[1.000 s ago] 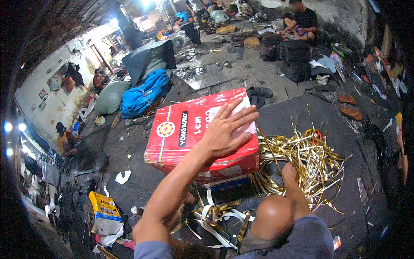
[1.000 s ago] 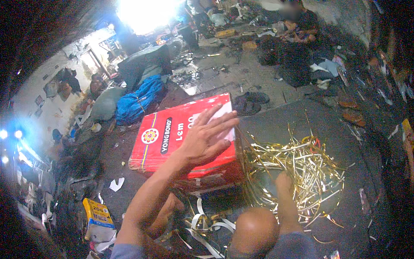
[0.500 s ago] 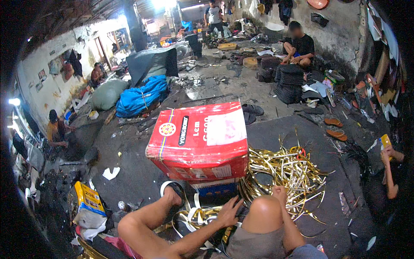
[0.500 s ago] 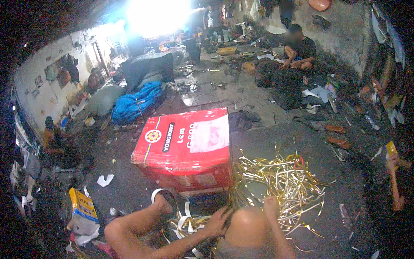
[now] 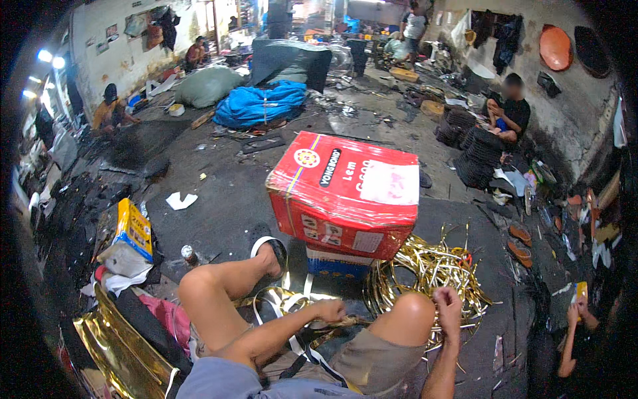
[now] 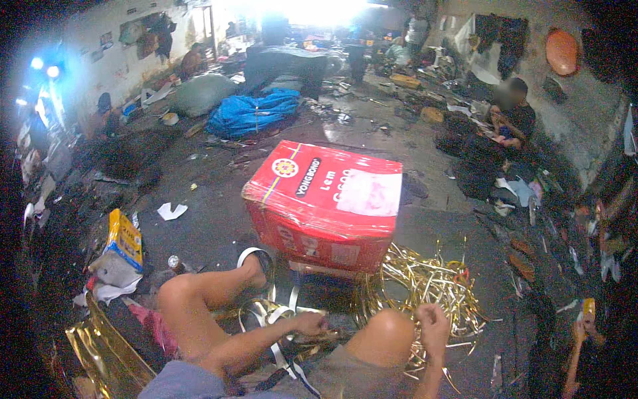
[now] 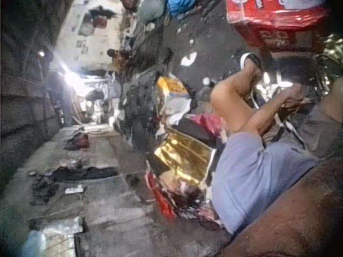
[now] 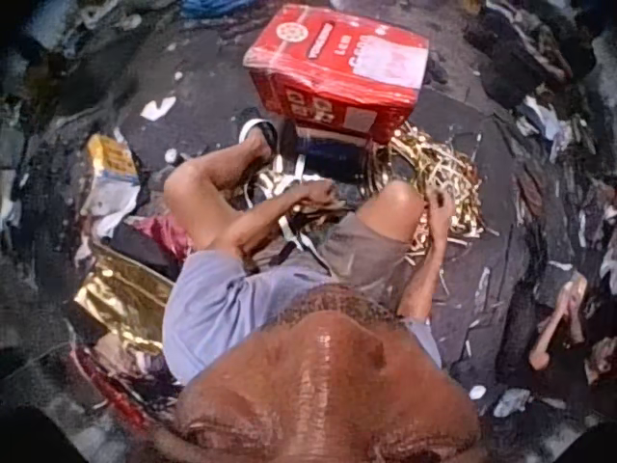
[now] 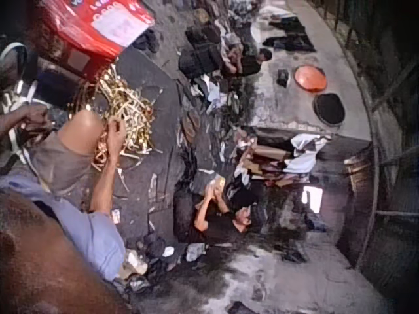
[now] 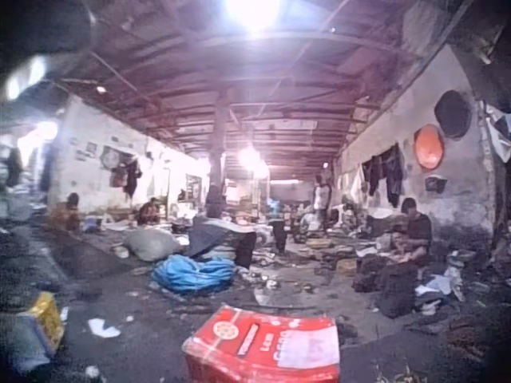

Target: The person sits on the floor and wraps a red cardboard box with white tape. They repeatedly pull tape from a roll, press it onto the box, and tear off strips by hand. The workspace is cluttered with gold ribbons and other materials.

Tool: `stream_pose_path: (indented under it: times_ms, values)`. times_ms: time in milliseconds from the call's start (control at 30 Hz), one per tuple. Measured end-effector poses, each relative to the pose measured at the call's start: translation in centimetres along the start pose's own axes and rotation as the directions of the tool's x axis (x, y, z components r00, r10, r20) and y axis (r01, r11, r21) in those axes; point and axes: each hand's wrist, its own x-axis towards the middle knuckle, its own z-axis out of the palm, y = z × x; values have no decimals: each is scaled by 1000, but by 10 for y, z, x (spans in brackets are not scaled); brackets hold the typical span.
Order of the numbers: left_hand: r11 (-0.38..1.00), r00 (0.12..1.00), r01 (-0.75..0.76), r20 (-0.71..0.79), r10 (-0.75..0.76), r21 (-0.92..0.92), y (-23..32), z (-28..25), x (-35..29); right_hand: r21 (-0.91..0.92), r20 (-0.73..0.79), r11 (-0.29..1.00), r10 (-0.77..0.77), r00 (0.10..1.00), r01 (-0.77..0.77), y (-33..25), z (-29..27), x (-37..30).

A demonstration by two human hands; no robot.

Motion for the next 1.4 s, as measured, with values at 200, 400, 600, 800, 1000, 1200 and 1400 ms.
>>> stream_pose_path:
  times_ms: [200,400,600,800,1000,1200,1400]
  values:
    - [736,932,-361,-256,258,-573,189,-155,-61,17,478,818,-511,714,575,-211,39,-3]
    - [854,868,-335,-482,116,-397,203,-195,-110,22,574,804,-496,652,594,-236,60,5]
    - [972,833,-111,-514,205,208,207,-178,-151,-13,645,838,-410,645,546,-255,57,8]
    - [648,781,-541,-607,149,-536,222,-170,-136,-29,708,728,-469,528,685,-294,63,17]
    - [892,712,-417,-672,202,-173,163,-273,-175,70,612,937,-311,727,341,-288,35,86]
    - [962,870,65,-457,-185,-265,77,-410,-203,-65,566,949,-219,795,308,-248,47,175]
    - [365,503,846,-809,-304,389,55,-450,-133,-285,525,892,-161,835,351,-236,82,206]
